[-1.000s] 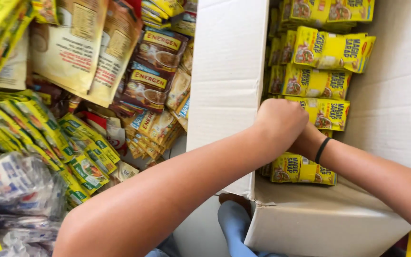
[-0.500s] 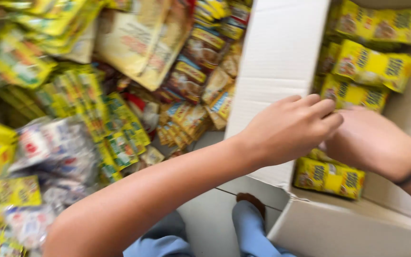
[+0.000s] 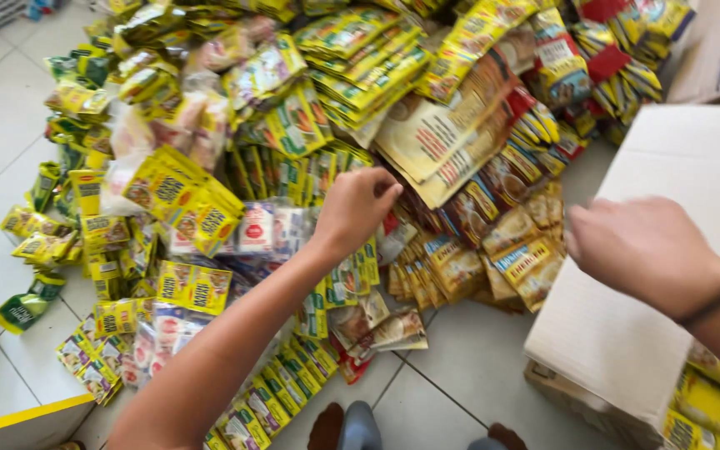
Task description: The person organizes a pile of yellow and brown packets on the floor by picking them up and placing them neatly into a cardboard box.
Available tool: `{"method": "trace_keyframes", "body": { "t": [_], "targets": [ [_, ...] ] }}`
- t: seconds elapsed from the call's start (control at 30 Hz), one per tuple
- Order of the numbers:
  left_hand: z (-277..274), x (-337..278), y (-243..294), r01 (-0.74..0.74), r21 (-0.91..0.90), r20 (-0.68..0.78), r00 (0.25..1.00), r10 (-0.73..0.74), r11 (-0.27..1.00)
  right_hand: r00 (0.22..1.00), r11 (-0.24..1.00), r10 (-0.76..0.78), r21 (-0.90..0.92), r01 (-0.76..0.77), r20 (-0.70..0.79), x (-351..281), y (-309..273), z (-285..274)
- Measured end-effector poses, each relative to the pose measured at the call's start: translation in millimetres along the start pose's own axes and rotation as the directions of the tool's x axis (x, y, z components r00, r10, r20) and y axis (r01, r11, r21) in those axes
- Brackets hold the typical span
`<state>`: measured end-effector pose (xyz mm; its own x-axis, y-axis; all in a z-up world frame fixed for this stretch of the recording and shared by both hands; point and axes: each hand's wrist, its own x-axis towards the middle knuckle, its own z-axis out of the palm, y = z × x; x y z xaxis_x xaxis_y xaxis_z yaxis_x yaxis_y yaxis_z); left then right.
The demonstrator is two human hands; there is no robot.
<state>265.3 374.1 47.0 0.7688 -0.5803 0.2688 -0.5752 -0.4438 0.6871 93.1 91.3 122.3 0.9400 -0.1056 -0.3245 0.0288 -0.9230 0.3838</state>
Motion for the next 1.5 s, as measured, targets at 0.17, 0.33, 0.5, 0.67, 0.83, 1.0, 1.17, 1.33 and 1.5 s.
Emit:
{"method": "trace_keyframes", "body": {
  "t": [0.17,0.33,0.5,0.67,0.83,1.0,1.17,1.33,1.5],
  "targets": [
    [-23,67,-53,0.106,-0.128,-0.272,0.953,-0.138,0.986,0.925,0.959,-0.012,0.259,0.119,-0.38,129,-28,-54],
    [-32,145,-73,0.14,-0.051,-0.35,0.925,-0.149,0.989,0.852,0.896,0.125,0.427,0.123,-0.508,261,-38,-82],
    [-16,207,-133,0.002,0.314,-0.441,0.886,0.144,0.95,0.841,0.768,0.258,0.629,0.121,-0.475,390,-42,-85],
    [-3,215,-150,0.018,0.395,-0.337,0.933,0.127,0.918,0.783,0.766,0.296,0.626,0.148,-0.547,453,-60,-75],
    [-11,213,-149,0.048,0.389,-0.253,0.966,0.057,0.92,0.746,0.672,0.36,0.71,0.209,-0.56,473,-67,-75],
    [-10,212,-150,0.022,0.395,-0.28,0.955,0.097,0.918,0.717,0.603,0.424,0.763,0.231,-0.553,448,-73,-79],
    [-8,209,-151,0.022,0.404,-0.262,0.961,0.093,0.915,0.475,0.708,0.384,0.583,0.4,-0.792,407,-68,-68],
    [-2,189,-158,-0.012,0.419,-0.275,0.951,0.14,0.908,0.494,0.626,0.425,0.64,0.445,-0.759,333,-43,-69],
    [-22,149,-123,0.105,0.151,-0.256,0.964,-0.063,0.983,0.626,0.325,0.5,0.8,0.505,-0.598,282,-27,-45]
  ]
}}
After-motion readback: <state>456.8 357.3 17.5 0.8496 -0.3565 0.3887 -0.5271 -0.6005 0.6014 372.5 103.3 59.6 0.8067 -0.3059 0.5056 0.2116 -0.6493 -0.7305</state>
